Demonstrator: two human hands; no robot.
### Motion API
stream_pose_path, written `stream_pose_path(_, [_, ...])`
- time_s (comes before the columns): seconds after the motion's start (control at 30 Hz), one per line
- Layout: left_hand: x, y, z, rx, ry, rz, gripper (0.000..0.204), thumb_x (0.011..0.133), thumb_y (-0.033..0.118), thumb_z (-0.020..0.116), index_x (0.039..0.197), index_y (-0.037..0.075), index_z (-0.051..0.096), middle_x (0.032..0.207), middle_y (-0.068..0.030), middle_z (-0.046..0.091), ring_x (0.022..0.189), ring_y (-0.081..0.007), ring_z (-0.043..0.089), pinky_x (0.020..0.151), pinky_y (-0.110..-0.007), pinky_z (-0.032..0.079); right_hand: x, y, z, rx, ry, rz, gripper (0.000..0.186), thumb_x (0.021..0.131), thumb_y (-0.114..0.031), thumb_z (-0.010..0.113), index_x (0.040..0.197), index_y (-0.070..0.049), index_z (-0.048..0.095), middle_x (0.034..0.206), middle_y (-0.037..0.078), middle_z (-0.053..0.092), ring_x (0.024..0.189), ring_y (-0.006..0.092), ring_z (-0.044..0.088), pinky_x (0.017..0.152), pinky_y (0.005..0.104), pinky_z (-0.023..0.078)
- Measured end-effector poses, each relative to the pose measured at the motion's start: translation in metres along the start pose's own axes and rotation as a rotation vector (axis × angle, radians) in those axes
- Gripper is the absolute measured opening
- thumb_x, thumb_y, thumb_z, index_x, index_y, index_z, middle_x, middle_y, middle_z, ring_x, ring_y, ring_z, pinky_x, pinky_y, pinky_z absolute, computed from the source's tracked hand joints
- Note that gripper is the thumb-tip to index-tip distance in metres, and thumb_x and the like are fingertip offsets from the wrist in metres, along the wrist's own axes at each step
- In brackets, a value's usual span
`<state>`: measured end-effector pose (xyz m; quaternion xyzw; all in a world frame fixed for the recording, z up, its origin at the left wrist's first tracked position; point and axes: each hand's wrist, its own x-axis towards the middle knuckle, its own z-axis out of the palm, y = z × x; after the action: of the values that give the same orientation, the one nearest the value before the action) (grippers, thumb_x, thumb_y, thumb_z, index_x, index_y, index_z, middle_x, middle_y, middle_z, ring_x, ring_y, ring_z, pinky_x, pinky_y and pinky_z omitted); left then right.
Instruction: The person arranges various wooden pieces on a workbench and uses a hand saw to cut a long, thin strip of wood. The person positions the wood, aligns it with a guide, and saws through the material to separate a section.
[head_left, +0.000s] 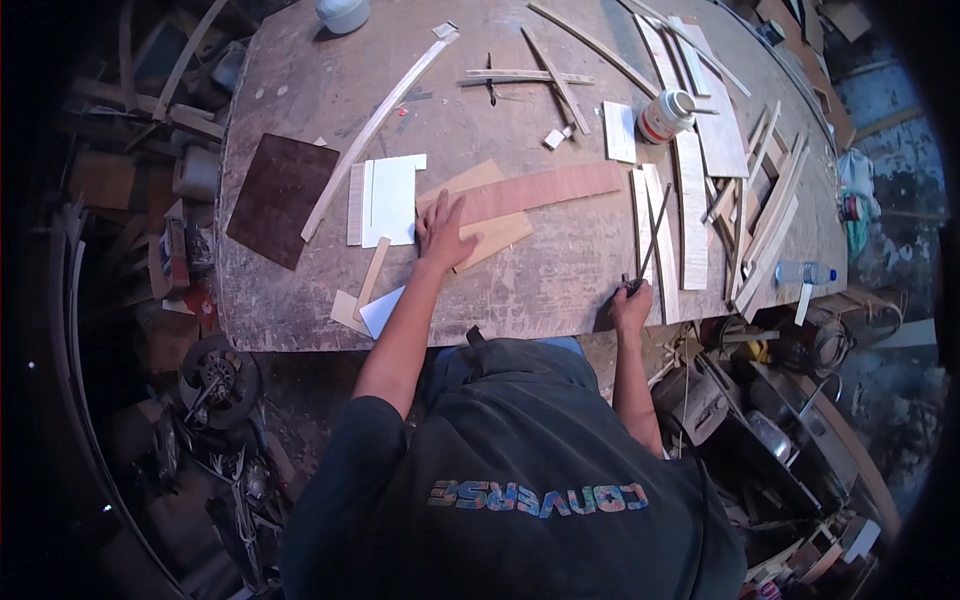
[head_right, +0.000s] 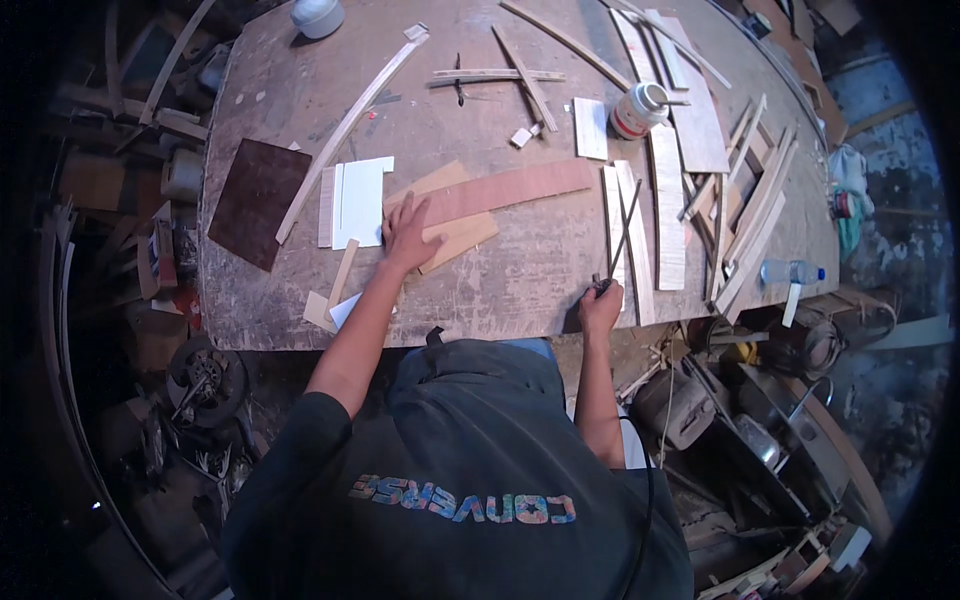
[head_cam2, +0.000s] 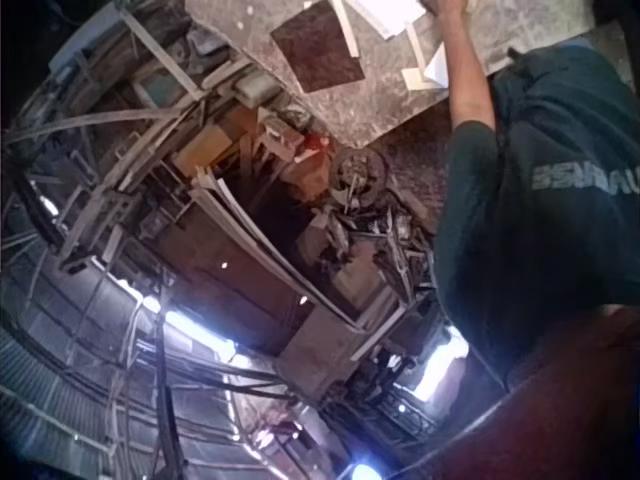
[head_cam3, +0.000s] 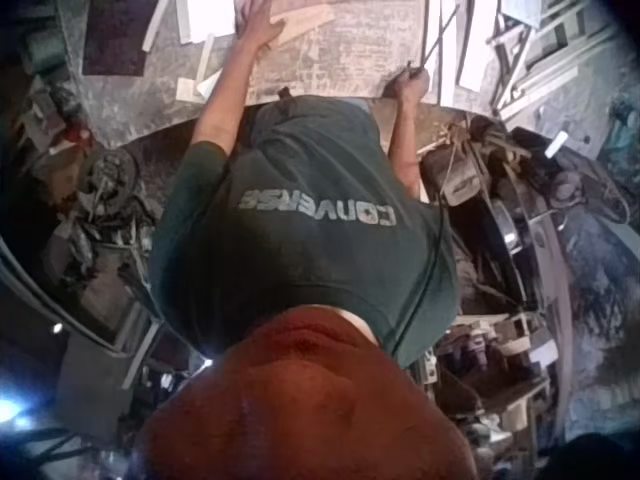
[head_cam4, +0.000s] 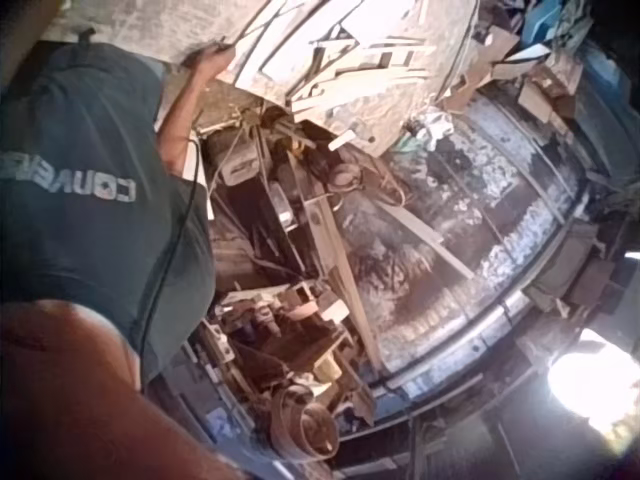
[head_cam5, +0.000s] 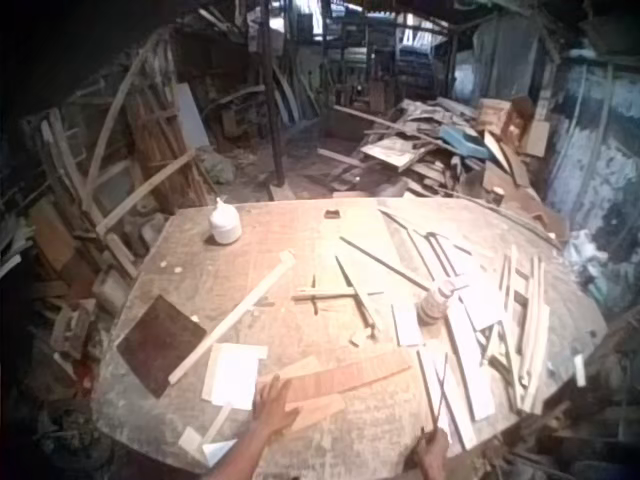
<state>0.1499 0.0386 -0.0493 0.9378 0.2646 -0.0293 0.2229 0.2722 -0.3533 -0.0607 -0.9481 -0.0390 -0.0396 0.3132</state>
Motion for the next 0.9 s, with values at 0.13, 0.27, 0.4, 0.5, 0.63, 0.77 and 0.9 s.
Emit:
stream_pose_path(0.13, [-0.012, 0.031, -0.011, 0.008, -0.02, -0.107, 0.113, 0.068, 0.053, 0.085, 0.159, 0.026, 0.025, 0.167, -0.0164, 0.008, 0.153, -0.04, 0.008, 0.118, -0.065, 0.006, 0.016, -0.036, 0.02, 0.103, -0.129, -0.074, 0.02, 0.08, -0.006, 0.064, 0.096, 0.002, 0.056, 0.091, 0.022, 0.057, 0.086, 0.0403, 0.059, 0.079, 0.0472, 0.048])
stream_pose_path(0.27, [-0.009, 0.032, -0.031, 0.033, -0.115, -0.216, 0.112, 0.062, 0.054, 0.089, 0.156, 0.035, 0.032, 0.167, -0.016, 0.008, 0.154, -0.0421, -0.003, 0.117, -0.07, 0.007, 0.051, -0.086, 0.04, 0.111, -0.138, -0.237, 0.022, 0.08, -0.006, 0.063, 0.098, 0.003, 0.055, 0.102, 0.025, 0.055, 0.098, 0.0421, 0.055, 0.089, 0.0483, 0.045])
stream_pose_path(0.4, [-0.01, 0.034, -0.034, 0.039, -0.06, -0.167, 0.102, 0.064, 0.05, 0.089, 0.152, 0.033, 0.04, 0.16, -0.0165, 0.026, 0.151, -0.0404, 0.014, 0.117, -0.066, 0.015, 0.102, -0.053, 0.028, -0.116, 0.014, -0.008, 0.033, 0.078, -0.015, 0.073, 0.101, 0.005, 0.058, 0.114, 0.027, 0.053, 0.108, 0.0445, 0.052, 0.094, 0.0509, 0.044])
stream_pose_path(0.5, [-0.009, -0.005, -0.007, 0.02, 0.132, 0.028, 0.09, 0.068, 0.044, 0.088, 0.148, 0.027, 0.048, 0.145, -0.0149, 0.044, 0.138, -0.0364, 0.035, 0.114, -0.058, 0.027, 0.116, -0.032, 0.007, -0.235, -0.079, 0.186, 0.049, 0.078, -0.026, 0.079, 0.11, 0.006, 0.06, 0.124, 0.027, 0.053, 0.118, 0.0437, 0.051, 0.102, 0.0507, 0.043])
stream_pose_path(0.63, [-0.009, 0.006, -0.015, -0.092, 0.151, -0.003, 0.084, 0.07, 0.038, 0.088, 0.143, 0.013, 0.053, 0.13, -0.0132, 0.052, 0.126, -0.0331, 0.046, 0.11, -0.047, 0.036, 0.11, -0.008, -0.008, -0.25, 0.005, 0.129, 0.054, 0.079, -0.036, 0.078, 0.109, 0.006, 0.06, 0.118, 0.027, 0.056, 0.112, 0.0453, 0.053, 0.098, 0.0506, 0.044])
stream_pose_path(0.77, [-0.009, 0.009, -0.024, -0.058, 0.083, -0.058, 0.086, 0.07, 0.038, 0.088, 0.141, 0.004, 0.052, 0.129, -0.0132, 0.052, 0.126, -0.0327, 0.046, 0.109, -0.044, 0.039, 0.116, 0.022, -0.019, -0.274, 0.088, 0.079, 0.054, 0.084, -0.037, 0.074, 0.112, 0.007, 0.059, 0.119, 0.028, 0.056, 0.111, 0.0459, 0.053, 0.098, 0.0509, 0.045])
stream_pose_path(0.9, [-0.009, 0.01, -0.023, -0.043, 0.109, -0.033, 0.085, 0.071, 0.038, 0.087, 0.14, 0.004, 0.052, 0.128, -0.013, 0.052, 0.125, -0.0321, 0.047, 0.108, -0.043, 0.04, 0.136, 0.063, -0.038, -0.33, 0.133, 0.071, 0.051, 0.083, -0.033, 0.075, 0.11, 0.007, 0.057, 0.117, 0.028, 0.056, 0.11, 0.0463, 0.054, 0.095, 0.051, 0.045])
